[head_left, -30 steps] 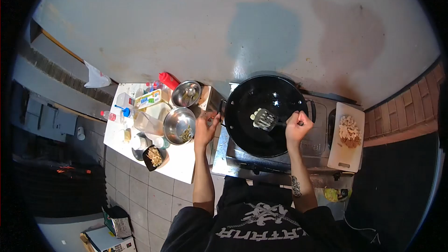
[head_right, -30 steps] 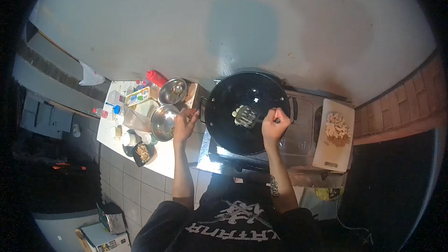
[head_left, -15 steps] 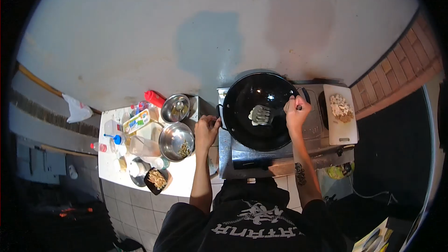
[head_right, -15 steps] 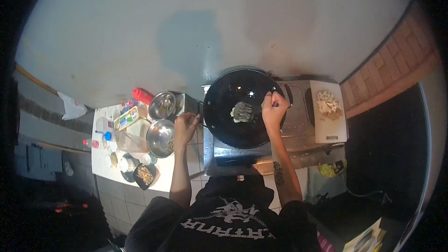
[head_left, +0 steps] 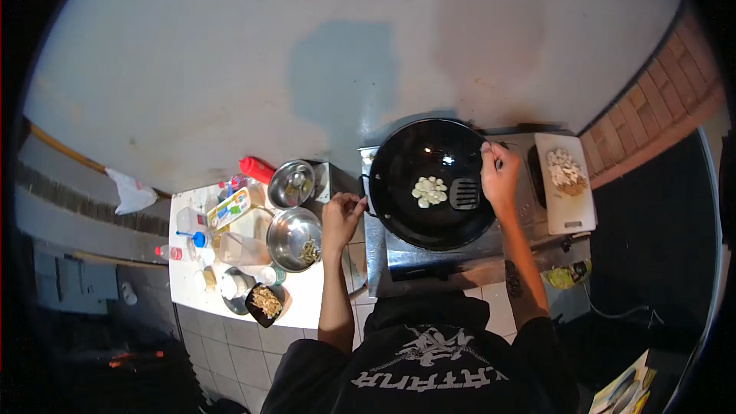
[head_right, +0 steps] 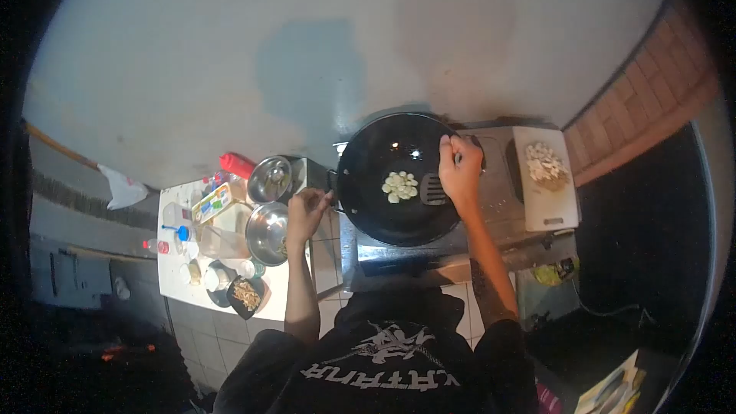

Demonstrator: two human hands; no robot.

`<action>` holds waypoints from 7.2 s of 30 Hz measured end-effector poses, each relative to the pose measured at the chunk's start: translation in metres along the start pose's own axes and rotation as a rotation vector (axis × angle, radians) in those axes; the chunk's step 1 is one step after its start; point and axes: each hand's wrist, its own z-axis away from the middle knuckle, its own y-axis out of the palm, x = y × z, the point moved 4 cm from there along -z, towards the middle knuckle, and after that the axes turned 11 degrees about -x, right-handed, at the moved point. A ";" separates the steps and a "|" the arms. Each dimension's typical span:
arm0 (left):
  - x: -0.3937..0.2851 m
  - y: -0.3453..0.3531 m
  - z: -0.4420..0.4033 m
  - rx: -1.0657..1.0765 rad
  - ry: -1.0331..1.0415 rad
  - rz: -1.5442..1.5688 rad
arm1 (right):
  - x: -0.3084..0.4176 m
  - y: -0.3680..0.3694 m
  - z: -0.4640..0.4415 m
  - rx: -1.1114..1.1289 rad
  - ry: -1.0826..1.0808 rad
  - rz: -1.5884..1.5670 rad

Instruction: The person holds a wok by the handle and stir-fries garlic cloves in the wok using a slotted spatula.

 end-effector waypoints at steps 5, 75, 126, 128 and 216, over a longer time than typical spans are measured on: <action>0.002 -0.001 0.000 0.016 0.037 0.011 | -0.009 0.013 0.006 0.024 -0.030 -0.003; -0.014 0.000 0.005 -0.089 0.080 -0.119 | -0.033 0.011 0.059 0.217 0.505 -0.771; -0.017 0.000 0.007 -0.082 0.043 -0.105 | -0.034 0.019 0.060 0.208 0.328 -0.476; -0.016 0.000 0.008 -0.085 0.051 -0.094 | -0.034 0.019 0.061 0.223 0.316 -0.446; -0.012 0.000 0.009 -0.100 0.060 -0.038 | -0.049 -0.005 0.069 0.007 0.369 -0.448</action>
